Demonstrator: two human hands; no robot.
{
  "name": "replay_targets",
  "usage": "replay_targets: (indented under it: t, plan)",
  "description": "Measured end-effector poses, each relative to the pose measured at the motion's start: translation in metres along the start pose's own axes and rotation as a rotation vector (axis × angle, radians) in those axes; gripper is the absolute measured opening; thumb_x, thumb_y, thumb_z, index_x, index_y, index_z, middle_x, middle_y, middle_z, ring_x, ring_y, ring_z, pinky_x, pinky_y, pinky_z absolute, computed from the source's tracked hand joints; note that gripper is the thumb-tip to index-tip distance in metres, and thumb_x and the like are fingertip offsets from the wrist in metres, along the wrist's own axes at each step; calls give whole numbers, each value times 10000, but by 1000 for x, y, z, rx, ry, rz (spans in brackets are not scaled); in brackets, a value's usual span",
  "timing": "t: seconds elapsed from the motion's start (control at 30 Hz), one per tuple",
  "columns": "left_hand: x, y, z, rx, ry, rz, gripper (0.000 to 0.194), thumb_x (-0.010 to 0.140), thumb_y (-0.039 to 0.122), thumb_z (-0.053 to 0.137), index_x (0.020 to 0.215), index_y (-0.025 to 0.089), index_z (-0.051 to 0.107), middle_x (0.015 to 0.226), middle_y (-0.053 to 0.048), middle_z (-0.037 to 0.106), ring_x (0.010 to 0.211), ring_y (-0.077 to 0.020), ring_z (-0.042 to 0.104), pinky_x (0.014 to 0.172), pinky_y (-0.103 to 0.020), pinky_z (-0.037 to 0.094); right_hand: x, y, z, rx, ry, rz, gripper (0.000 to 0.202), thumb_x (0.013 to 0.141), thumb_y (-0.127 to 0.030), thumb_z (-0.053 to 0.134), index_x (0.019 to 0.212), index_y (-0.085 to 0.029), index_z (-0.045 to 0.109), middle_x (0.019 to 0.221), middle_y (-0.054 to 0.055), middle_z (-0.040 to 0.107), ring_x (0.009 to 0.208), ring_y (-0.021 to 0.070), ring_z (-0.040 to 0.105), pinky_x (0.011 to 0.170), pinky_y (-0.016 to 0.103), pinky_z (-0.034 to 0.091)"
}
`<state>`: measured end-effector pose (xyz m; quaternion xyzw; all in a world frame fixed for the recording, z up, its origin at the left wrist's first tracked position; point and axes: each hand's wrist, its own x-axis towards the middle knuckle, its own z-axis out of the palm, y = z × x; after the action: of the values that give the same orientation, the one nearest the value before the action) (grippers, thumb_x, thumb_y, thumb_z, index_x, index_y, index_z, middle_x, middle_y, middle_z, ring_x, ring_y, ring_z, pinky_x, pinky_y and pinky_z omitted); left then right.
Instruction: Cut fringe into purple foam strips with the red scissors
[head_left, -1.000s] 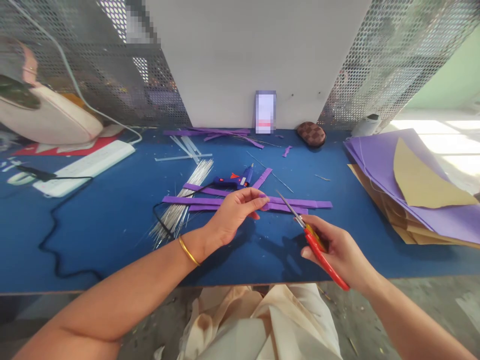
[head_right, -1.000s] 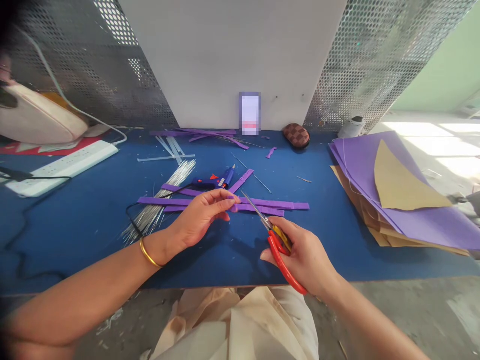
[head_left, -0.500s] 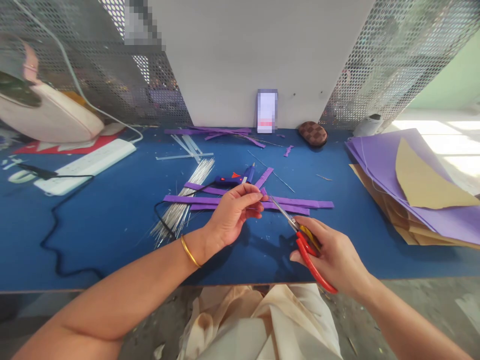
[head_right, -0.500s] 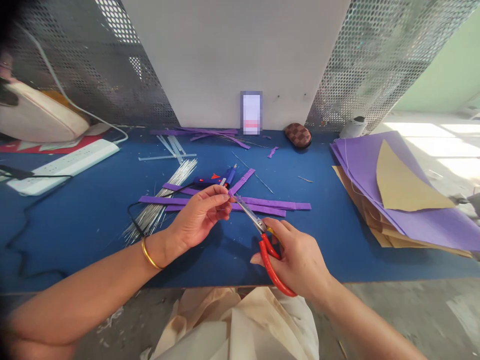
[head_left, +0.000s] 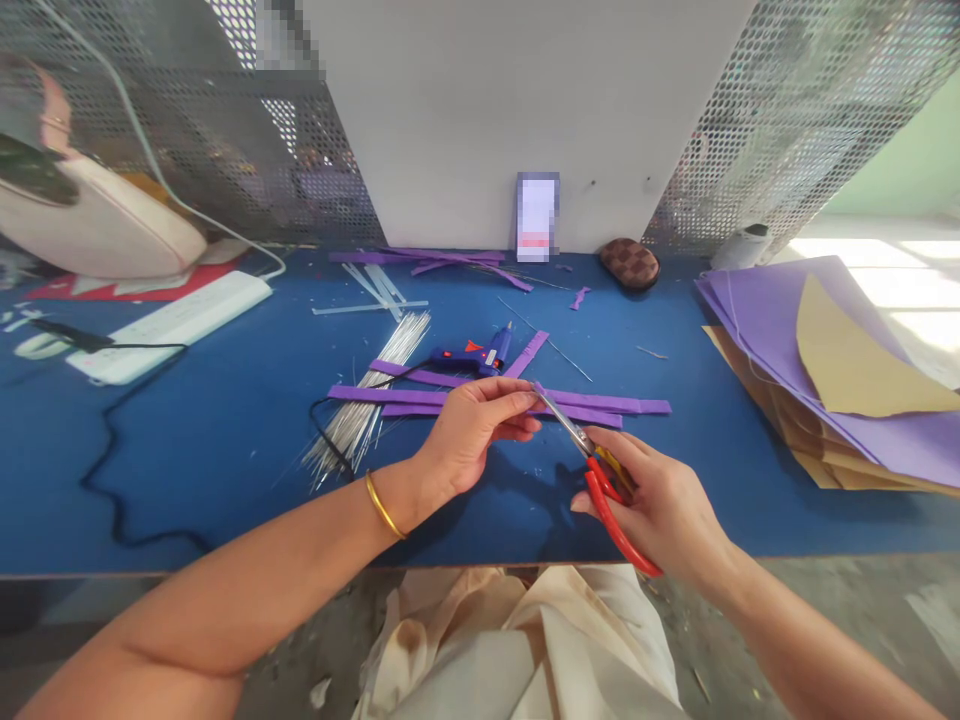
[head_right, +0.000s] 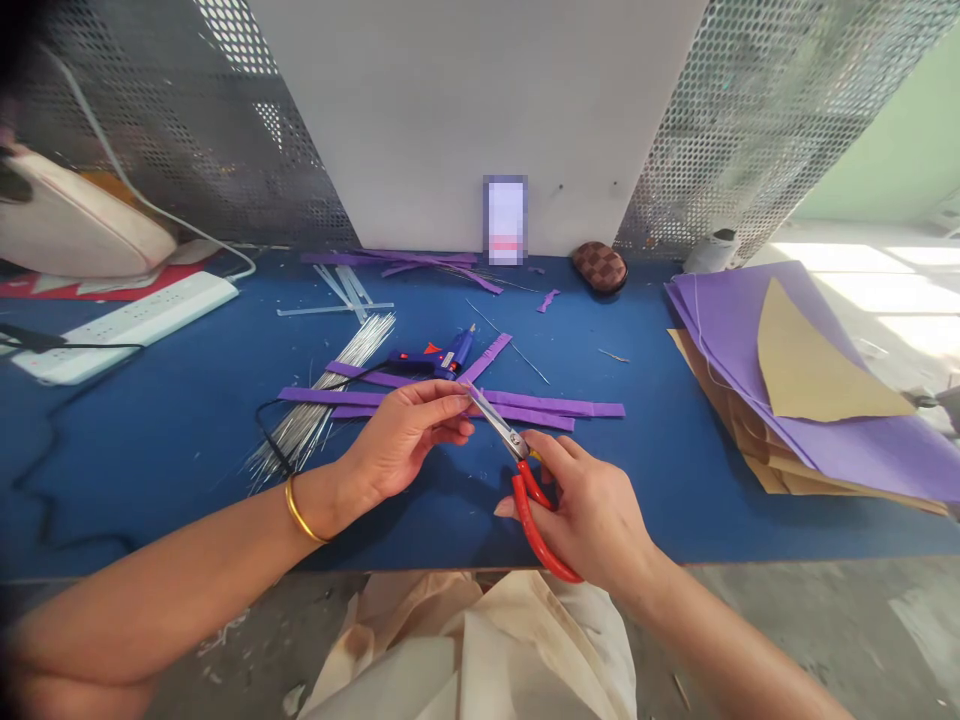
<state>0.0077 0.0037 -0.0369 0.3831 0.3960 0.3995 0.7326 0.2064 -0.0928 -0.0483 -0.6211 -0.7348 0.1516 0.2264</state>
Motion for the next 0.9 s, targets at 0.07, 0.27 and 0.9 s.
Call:
replay_targets:
  t: [0.07, 0.27, 0.9]
  plan:
    - [0, 0, 0, 13, 2, -4, 128, 714, 218, 769, 802, 139, 720, 753, -26, 731, 589, -107, 656, 560, -204, 525, 0, 0, 0, 2, 0, 0, 599, 767, -617, 661, 1224, -238, 580, 1004, 48, 689, 593, 127, 593, 546, 256, 464]
    - [0, -1, 0, 58, 10, 6, 125, 710, 237, 770, 782, 143, 730, 767, -42, 740, 576, -110, 645, 572, -224, 513, -1, -2, -3, 22, -25, 21, 553, 795, -596, 640, 1208, -231, 602, 980, 50, 695, 595, 130, 600, 551, 258, 477]
    - [0, -4, -1, 123, -45, -37, 107, 711, 227, 765, 770, 144, 733, 728, -46, 725, 580, -119, 641, 570, -233, 508, -17, 5, -9, -21, -27, 39, 526, 794, -597, 638, 1178, -237, 647, 979, 60, 724, 723, 177, 679, 647, 263, 530]
